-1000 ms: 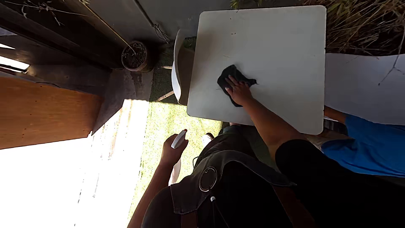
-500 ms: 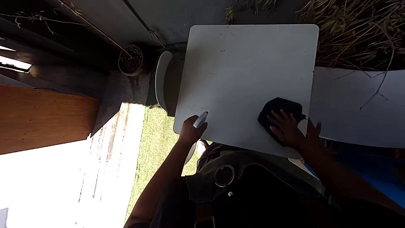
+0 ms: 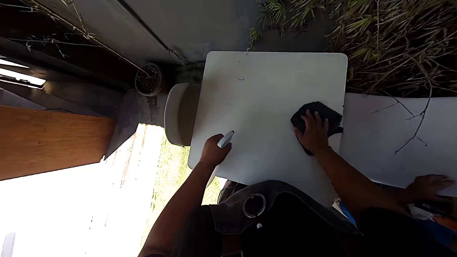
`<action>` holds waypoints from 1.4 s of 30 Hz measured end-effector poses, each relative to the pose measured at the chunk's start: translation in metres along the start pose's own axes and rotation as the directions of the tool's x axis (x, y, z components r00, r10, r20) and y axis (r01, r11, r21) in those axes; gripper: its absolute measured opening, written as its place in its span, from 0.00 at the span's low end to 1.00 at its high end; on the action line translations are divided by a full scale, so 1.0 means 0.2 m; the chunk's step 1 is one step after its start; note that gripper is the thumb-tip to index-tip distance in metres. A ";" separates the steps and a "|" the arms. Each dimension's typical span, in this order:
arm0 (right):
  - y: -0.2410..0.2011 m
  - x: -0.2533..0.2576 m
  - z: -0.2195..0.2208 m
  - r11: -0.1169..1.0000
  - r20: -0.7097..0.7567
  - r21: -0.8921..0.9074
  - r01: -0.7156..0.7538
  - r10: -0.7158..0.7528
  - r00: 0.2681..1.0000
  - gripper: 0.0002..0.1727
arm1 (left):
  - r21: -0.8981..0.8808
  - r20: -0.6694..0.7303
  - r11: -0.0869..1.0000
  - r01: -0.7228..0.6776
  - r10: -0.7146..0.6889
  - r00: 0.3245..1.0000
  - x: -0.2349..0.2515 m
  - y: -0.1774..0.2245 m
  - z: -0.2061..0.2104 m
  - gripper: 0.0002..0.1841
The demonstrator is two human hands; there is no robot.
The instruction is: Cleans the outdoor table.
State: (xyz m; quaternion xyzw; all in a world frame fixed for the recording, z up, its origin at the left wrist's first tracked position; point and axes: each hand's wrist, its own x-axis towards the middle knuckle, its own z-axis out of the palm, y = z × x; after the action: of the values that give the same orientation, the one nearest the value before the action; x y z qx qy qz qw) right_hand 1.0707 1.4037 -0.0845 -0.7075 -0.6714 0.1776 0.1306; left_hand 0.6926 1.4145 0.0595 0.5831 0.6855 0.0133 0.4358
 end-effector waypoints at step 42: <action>-1.53 0.35 0.75 0.493 0.524 0.411 0.767 -0.816 0.243 0.27 | -0.668 -0.338 0.688 0.283 -0.619 0.709 -1.16 -1.11 0.06 0.27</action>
State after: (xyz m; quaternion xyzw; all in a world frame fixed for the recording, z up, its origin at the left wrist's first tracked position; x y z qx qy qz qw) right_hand 0.7334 1.4859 -0.0961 -0.1524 -0.9245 0.3487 -0.0216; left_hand 0.5111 1.1498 0.0703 0.1991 0.8685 0.2682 0.3662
